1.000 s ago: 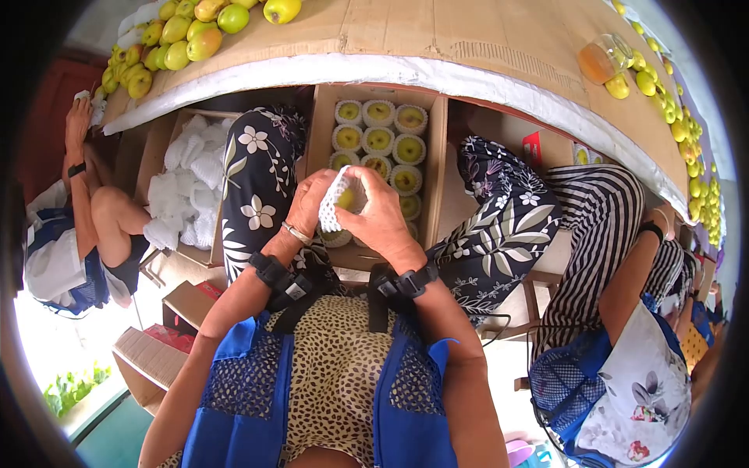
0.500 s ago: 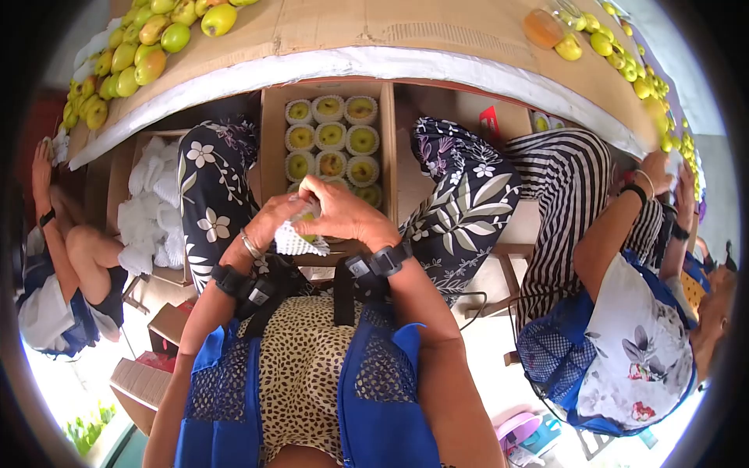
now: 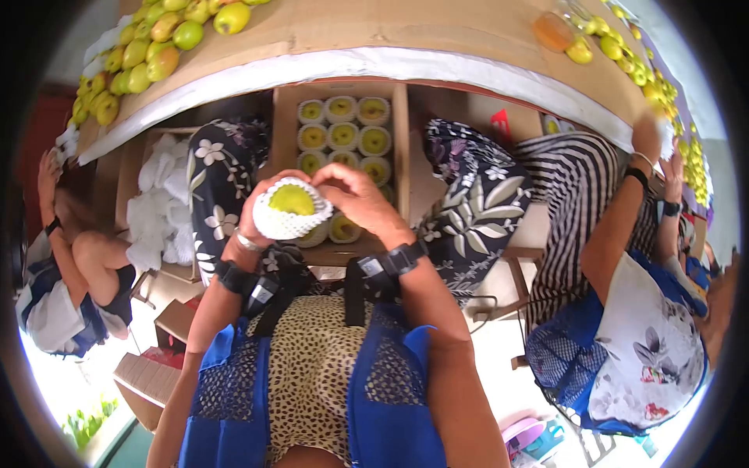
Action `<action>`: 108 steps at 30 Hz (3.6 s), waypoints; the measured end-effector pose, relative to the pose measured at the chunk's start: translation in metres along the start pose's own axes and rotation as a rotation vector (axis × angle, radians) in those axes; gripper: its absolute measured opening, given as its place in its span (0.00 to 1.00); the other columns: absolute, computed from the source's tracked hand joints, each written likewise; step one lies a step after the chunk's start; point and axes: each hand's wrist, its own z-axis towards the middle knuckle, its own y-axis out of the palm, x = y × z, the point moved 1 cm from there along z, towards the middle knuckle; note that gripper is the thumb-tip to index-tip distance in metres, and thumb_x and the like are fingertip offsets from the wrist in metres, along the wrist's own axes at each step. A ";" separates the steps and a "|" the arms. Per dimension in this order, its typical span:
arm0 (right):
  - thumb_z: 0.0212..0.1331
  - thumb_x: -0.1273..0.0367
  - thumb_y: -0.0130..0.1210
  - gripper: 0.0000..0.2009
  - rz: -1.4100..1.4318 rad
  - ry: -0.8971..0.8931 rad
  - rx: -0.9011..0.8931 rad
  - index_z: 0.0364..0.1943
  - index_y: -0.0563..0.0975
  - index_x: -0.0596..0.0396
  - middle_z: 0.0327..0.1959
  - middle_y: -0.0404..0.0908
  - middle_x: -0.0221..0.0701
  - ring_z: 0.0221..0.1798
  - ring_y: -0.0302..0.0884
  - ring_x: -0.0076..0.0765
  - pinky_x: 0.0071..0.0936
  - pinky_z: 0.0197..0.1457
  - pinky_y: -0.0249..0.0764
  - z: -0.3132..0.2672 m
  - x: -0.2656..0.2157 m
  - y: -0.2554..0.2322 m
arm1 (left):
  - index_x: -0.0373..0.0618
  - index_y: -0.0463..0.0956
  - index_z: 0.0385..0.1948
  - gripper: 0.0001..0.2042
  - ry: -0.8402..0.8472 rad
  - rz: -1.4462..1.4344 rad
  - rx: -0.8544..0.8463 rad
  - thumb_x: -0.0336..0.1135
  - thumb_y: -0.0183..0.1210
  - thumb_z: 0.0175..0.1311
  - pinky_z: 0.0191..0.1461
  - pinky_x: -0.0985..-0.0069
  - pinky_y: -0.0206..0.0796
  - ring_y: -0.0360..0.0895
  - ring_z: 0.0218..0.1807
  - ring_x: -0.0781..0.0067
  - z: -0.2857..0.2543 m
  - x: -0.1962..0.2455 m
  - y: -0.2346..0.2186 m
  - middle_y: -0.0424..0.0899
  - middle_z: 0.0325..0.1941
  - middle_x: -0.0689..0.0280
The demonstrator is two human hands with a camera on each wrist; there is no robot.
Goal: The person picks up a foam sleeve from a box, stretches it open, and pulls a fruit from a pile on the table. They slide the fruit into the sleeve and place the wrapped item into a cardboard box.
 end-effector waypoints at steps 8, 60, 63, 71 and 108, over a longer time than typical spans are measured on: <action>0.47 0.76 0.56 0.10 -0.346 -0.262 0.140 0.34 0.70 0.57 0.40 0.76 0.30 0.37 0.71 0.19 0.19 0.39 0.69 0.000 0.012 0.003 | 0.46 0.69 0.46 0.21 0.162 0.289 0.228 0.50 0.37 0.63 0.36 0.59 0.74 0.77 0.44 0.60 0.000 -0.007 -0.034 0.78 0.45 0.62; 0.32 0.67 0.70 0.45 -0.425 -0.225 0.419 0.60 0.56 0.55 0.50 0.69 0.43 0.52 0.69 0.41 0.33 0.56 0.66 0.004 0.012 0.036 | 0.43 0.63 0.52 0.17 0.228 0.024 0.244 0.42 0.38 0.69 0.60 0.70 0.58 0.69 0.54 0.69 0.013 -0.020 -0.004 0.71 0.52 0.64; 0.31 0.67 0.70 0.44 -0.472 -0.296 0.481 0.59 0.58 0.56 0.48 0.70 0.42 0.49 0.72 0.41 0.33 0.53 0.69 0.004 0.006 0.034 | 0.45 0.62 0.53 0.19 0.128 0.079 0.329 0.46 0.42 0.67 0.61 0.68 0.58 0.68 0.55 0.68 0.014 -0.018 0.002 0.70 0.53 0.64; 0.28 0.66 0.68 0.44 -0.822 -0.329 0.325 0.59 0.60 0.58 0.49 0.69 0.43 0.51 0.65 0.47 0.39 0.57 0.60 0.007 0.007 0.035 | 0.46 0.69 0.48 0.18 0.052 -0.088 0.231 0.44 0.55 0.60 0.55 0.70 0.65 0.73 0.49 0.72 0.010 -0.015 -0.002 0.76 0.46 0.66; 0.31 0.51 0.67 0.43 -1.481 1.051 -0.388 0.56 0.65 0.58 0.50 0.74 0.43 0.48 0.75 0.46 0.35 0.46 0.76 0.032 0.129 -0.066 | 0.47 0.64 0.53 0.21 0.091 0.253 0.468 0.41 0.53 0.59 0.58 0.64 0.57 0.66 0.56 0.67 -0.003 0.024 0.003 0.71 0.52 0.64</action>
